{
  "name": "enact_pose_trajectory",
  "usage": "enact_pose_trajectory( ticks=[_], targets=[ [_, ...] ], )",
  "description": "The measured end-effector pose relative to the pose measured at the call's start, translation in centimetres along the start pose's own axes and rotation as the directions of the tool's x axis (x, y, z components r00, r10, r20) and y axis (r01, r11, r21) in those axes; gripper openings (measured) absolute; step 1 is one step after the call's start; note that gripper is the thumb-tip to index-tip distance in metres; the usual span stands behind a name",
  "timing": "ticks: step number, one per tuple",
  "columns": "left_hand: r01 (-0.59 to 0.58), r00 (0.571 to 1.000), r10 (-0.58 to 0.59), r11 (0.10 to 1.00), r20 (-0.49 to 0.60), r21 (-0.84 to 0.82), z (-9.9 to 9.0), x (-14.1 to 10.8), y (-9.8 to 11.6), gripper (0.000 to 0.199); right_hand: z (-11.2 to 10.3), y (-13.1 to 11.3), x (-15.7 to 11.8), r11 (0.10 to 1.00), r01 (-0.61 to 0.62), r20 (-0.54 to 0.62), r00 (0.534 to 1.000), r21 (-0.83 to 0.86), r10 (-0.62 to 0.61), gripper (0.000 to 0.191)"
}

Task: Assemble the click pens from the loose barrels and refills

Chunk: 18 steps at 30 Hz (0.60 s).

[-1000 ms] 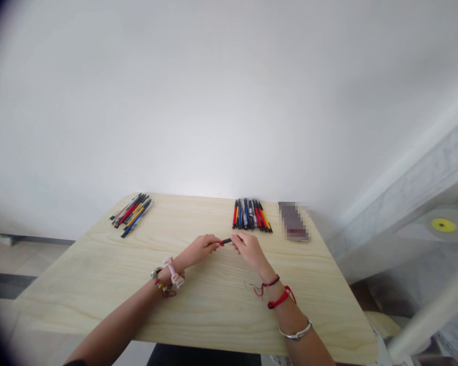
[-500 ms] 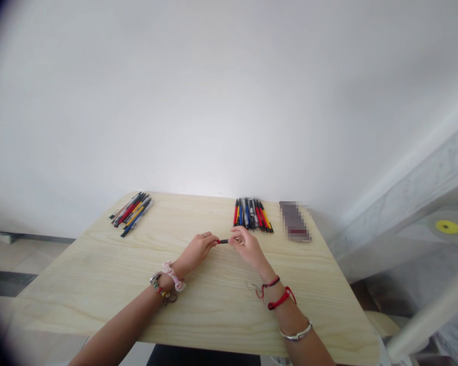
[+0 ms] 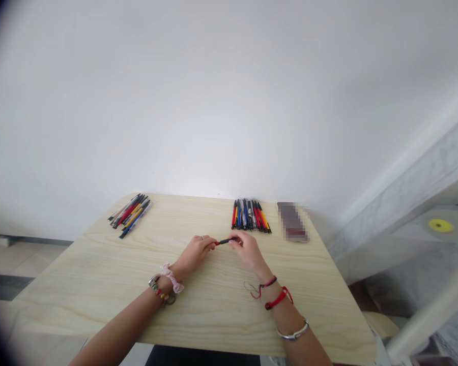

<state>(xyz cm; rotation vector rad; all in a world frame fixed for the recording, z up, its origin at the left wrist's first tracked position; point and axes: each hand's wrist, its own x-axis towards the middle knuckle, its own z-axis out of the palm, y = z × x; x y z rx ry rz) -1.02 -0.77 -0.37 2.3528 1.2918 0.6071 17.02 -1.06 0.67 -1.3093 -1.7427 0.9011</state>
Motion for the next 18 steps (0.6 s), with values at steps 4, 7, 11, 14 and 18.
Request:
enact_pose_trajectory(
  ticks=[4, 7, 11, 14, 18],
  targets=[
    [0.010, 1.000, -0.010, 1.000, -0.009, -0.003, 0.11, 0.03, -0.11, 0.025, 0.12, -0.12, -0.01, 0.998, -0.029, -0.005, 1.000, 0.064, 0.030, 0.021],
    [0.015, 1.000, -0.014, 1.000, -0.003, 0.008, 0.11, 0.04, -0.11, 0.025, -0.01, 0.02, -0.02, 0.994, -0.094, 0.006, 0.996, 0.055, 0.094, 0.018],
    [0.032, 0.999, -0.032, 0.999, 0.010, -0.030, 0.04, 0.04, -0.36, 0.030, -0.66, -0.06, 0.13, 0.997, -0.014, -0.112, 0.993, 0.071, 0.022, 0.013],
    [0.008, 1.000, -0.008, 0.998, 0.004, -0.061, 0.05, 0.00, -0.55, 0.035, -0.73, -0.24, 0.15, 0.994, -0.030, -0.111, 0.993, 0.105, 0.042, 0.016],
    [-0.019, 1.000, 0.020, 0.997, 0.023, -0.071, -0.02, -0.09, -0.64, 0.046, -0.48, -0.13, 0.13, 0.986, -0.052, -0.163, 0.984, 0.158, 0.078, 0.020]
  ],
)
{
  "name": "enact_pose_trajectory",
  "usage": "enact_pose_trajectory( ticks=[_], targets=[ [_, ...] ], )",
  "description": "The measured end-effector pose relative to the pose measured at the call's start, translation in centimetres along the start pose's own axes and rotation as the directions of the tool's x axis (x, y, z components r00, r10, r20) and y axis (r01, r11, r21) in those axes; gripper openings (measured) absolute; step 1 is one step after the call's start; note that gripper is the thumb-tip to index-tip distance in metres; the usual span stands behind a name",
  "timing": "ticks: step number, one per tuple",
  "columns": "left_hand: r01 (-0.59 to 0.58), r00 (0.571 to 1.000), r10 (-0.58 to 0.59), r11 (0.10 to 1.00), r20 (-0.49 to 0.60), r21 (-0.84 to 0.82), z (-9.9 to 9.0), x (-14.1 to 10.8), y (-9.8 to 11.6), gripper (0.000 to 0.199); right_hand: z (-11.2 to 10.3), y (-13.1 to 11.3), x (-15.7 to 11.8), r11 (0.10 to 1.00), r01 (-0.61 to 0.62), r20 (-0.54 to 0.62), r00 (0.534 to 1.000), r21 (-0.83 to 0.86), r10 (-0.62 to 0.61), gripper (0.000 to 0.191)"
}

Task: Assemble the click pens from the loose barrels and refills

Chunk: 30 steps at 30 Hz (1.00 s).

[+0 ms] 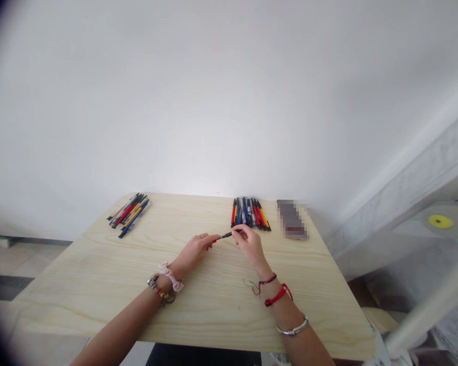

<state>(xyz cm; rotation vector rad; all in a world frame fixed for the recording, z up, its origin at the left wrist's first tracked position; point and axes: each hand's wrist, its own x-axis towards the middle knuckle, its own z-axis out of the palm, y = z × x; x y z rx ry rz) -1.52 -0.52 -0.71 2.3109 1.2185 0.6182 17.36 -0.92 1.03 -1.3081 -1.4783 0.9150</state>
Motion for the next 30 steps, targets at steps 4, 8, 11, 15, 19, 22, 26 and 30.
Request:
enact_pose_trajectory(
  ticks=[4, 8, 11, 15, 19, 22, 26, 30],
  targets=[
    [0.062, 0.998, -0.062, 0.998, -0.024, 0.011, -0.3, 0.0, -0.3, 0.045, -0.5, 0.4, 0.4, 0.994, -0.031, -0.143, 0.989, 0.106, 0.046, 0.024],
    [0.121, 0.992, -0.120, 0.992, -0.046, 0.041, -0.4, 0.1, -0.8, 0.043, -0.9, 1.1, 0.9, 0.995, -0.050, -0.221, 0.973, 0.083, 0.067, 0.024],
    [0.158, 0.986, -0.156, 0.986, -0.054, 0.045, -0.4, 0.1, -1.1, 0.042, -0.7, 1.7, 0.8, 0.988, -0.005, -0.162, 0.987, -0.157, -0.020, 0.014],
    [0.194, 0.980, -0.192, 0.980, -0.051, 0.053, -0.3, 0.1, -1.4, 0.041, 0.0, 2.3, 0.5, 0.850, 0.126, 0.006, 0.990, -0.511, -0.144, 0.005],
    [0.189, 0.982, -0.187, 0.979, -0.041, 0.072, -0.4, 0.0, -1.3, 0.042, 0.5, 2.4, 0.3, 0.750, 0.230, 0.081, 0.970, -0.620, -0.231, 0.010],
    [0.187, 0.982, -0.185, 0.976, -0.029, 0.109, -0.5, 0.0, -0.9, 0.044, 0.8, 2.1, 0.3, 0.763, 0.293, 0.069, 0.948, -0.576, -0.311, 0.008],
    [0.153, 0.987, -0.160, 0.970, 0.022, 0.188, -0.6, 0.0, -0.3, 0.046, 1.2, 1.7, 0.1, 0.762, 0.339, 0.085, 0.932, -0.551, -0.353, 0.018],
    [0.134, 0.987, -0.151, 0.960, 0.055, 0.246, -0.7, 0.0, -0.3, 0.043, 1.1, 1.8, -0.2, 0.692, 0.315, 0.169, 0.947, -0.649, -0.272, 0.014]
  ],
)
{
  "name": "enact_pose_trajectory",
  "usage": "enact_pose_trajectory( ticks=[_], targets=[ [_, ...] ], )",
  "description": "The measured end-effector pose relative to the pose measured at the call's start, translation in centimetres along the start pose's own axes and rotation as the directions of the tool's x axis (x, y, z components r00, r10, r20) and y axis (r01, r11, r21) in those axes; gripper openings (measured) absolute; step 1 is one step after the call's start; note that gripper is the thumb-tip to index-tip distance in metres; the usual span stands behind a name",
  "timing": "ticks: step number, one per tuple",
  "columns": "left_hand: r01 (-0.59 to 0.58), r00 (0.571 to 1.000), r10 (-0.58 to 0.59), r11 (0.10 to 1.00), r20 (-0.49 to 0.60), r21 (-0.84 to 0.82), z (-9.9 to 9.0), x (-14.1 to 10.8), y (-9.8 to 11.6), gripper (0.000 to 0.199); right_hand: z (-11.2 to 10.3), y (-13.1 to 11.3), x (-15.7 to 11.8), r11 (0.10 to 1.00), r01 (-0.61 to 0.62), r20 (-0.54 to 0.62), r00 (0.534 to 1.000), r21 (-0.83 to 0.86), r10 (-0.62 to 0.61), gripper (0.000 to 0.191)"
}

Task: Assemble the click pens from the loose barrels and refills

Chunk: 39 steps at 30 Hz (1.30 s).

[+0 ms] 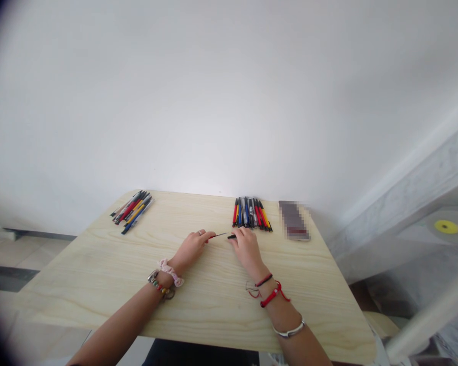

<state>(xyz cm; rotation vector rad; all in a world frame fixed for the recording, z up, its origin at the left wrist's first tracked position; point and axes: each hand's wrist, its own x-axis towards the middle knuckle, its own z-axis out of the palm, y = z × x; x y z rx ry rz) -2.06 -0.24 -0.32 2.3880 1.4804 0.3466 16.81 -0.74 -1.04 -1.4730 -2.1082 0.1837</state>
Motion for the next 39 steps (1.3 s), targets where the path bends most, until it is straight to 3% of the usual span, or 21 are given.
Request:
enact_pose_trajectory(
  ticks=[3, 7, 12, 17, 22, 30, 35, 39],
  targets=[
    [0.003, 1.000, -0.004, 1.000, 0.012, 0.017, 0.0, 0.0, 0.0, 0.040, 0.1, 0.3, -0.1, 0.998, -0.034, 0.043, 0.998, -0.053, 0.037, 0.017],
    [0.005, 1.000, -0.006, 1.000, 0.023, 0.026, -0.1, -0.1, 0.2, 0.039, 0.3, 0.5, 0.2, 0.995, -0.100, 0.000, 0.995, -0.030, 0.100, 0.017],
    [-0.003, 1.000, 0.002, 0.999, 0.024, 0.040, -0.3, -0.2, 0.3, 0.039, 0.2, 0.0, 0.3, 0.975, -0.128, -0.047, 0.989, 0.184, 0.139, 0.020],
    [-0.034, 0.999, 0.033, 0.998, 0.032, 0.043, -0.2, -0.2, 0.4, 0.040, 0.0, -0.8, 0.0, 0.869, -0.222, 0.087, 0.975, 0.442, 0.205, 0.020],
    [-0.093, 0.995, 0.092, 0.995, 0.039, 0.028, 0.0, -0.3, 0.6, 0.041, -0.1, -1.0, 0.1, 0.808, -0.311, 0.169, 0.950, 0.500, 0.262, 0.019],
    [-0.041, 0.998, 0.040, 0.999, 0.045, 0.030, -0.4, -0.3, 0.5, 0.040, -1.2, -0.4, 0.4, 0.803, -0.271, 0.081, 0.959, 0.531, 0.271, 0.012],
    [0.075, 0.996, -0.077, 0.996, 0.041, 0.048, -0.8, -0.3, 0.0, 0.035, -2.1, 1.2, 0.8, 0.803, -0.254, -0.095, 0.929, 0.539, 0.357, 0.015],
    [0.107, 0.994, -0.107, 0.992, 0.004, 0.066, -0.9, -0.3, -0.3, 0.032, -1.7, 1.9, 0.7, 0.865, -0.237, -0.069, 0.953, 0.442, 0.296, 0.011]
  ],
)
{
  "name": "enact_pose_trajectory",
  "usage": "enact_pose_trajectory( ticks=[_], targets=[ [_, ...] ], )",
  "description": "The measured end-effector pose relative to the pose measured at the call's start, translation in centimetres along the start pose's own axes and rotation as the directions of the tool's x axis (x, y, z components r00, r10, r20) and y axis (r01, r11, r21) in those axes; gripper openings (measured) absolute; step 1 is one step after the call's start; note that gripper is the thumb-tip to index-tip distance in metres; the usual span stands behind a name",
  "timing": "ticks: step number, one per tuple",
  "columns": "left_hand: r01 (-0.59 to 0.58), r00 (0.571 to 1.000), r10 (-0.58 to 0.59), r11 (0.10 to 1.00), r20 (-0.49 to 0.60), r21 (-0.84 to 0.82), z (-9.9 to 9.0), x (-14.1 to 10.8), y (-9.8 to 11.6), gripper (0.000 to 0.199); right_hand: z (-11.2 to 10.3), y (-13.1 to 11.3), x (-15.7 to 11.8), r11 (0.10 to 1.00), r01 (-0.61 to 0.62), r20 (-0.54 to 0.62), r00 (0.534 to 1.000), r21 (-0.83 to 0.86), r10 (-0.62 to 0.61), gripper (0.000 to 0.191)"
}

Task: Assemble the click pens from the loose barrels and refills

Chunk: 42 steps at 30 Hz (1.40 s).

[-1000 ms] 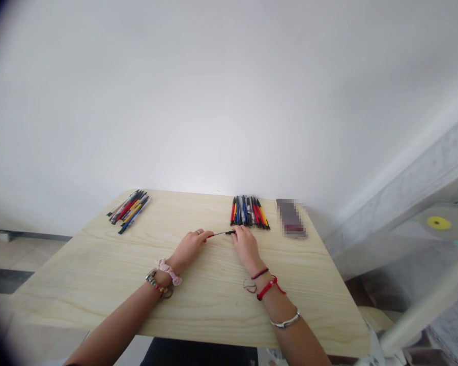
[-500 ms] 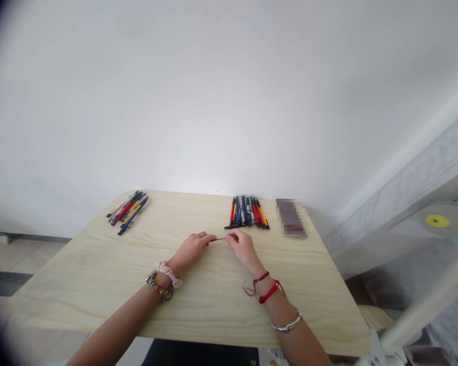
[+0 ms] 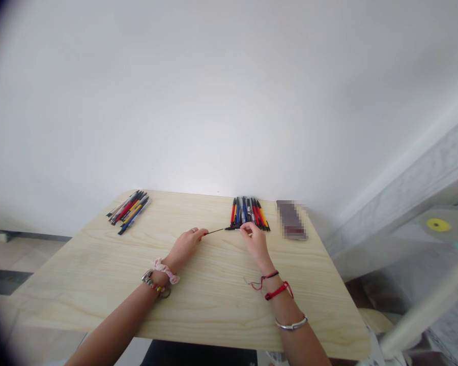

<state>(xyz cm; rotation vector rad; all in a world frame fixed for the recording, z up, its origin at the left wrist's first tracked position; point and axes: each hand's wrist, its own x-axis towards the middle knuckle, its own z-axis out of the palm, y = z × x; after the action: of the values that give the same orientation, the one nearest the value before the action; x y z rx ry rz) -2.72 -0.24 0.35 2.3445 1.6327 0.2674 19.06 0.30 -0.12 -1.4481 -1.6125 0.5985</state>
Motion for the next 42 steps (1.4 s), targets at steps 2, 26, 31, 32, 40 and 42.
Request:
enact_pose_trajectory(
  ticks=[2, 26, 31, 32, 40, 42],
  targets=[
    [-0.004, 1.000, 0.004, 1.000, -0.001, 0.013, 0.1, 0.0, 0.0, 0.032, 0.6, 0.2, -0.2, 0.992, 0.053, 0.068, 0.997, -0.114, -0.045, 0.009],
    [-0.076, 0.989, 0.087, 0.992, -0.120, 0.098, 0.9, 0.2, -0.7, 0.024, -1.2, -0.1, -0.1, 0.837, 0.317, 0.223, 0.945, -0.445, -0.239, 0.014],
    [-0.058, 0.987, 0.068, 0.996, -0.144, 0.073, 1.2, 0.2, -0.6, 0.019, -0.9, 0.0, -0.3, 0.833, 0.295, 0.284, 0.943, -0.468, -0.174, 0.007],
    [-0.054, 0.988, 0.063, 0.996, -0.143, 0.064, 1.2, 0.2, -0.6, 0.018, -0.7, -0.1, -0.4, 0.834, 0.300, 0.289, 0.941, -0.463, -0.178, 0.007],
    [-0.013, 0.992, 0.014, 1.000, -0.127, 0.006, 0.9, 0.2, -0.4, 0.017, -0.1, -0.2, -0.8, 0.826, 0.366, 0.346, 0.911, -0.430, -0.224, 0.007],
    [-0.018, 0.993, 0.018, 1.000, -0.117, 0.005, 0.8, 0.1, -0.4, 0.016, 0.0, -0.1, -0.8, 0.812, 0.391, 0.352, 0.903, -0.433, -0.247, 0.010]
  ],
)
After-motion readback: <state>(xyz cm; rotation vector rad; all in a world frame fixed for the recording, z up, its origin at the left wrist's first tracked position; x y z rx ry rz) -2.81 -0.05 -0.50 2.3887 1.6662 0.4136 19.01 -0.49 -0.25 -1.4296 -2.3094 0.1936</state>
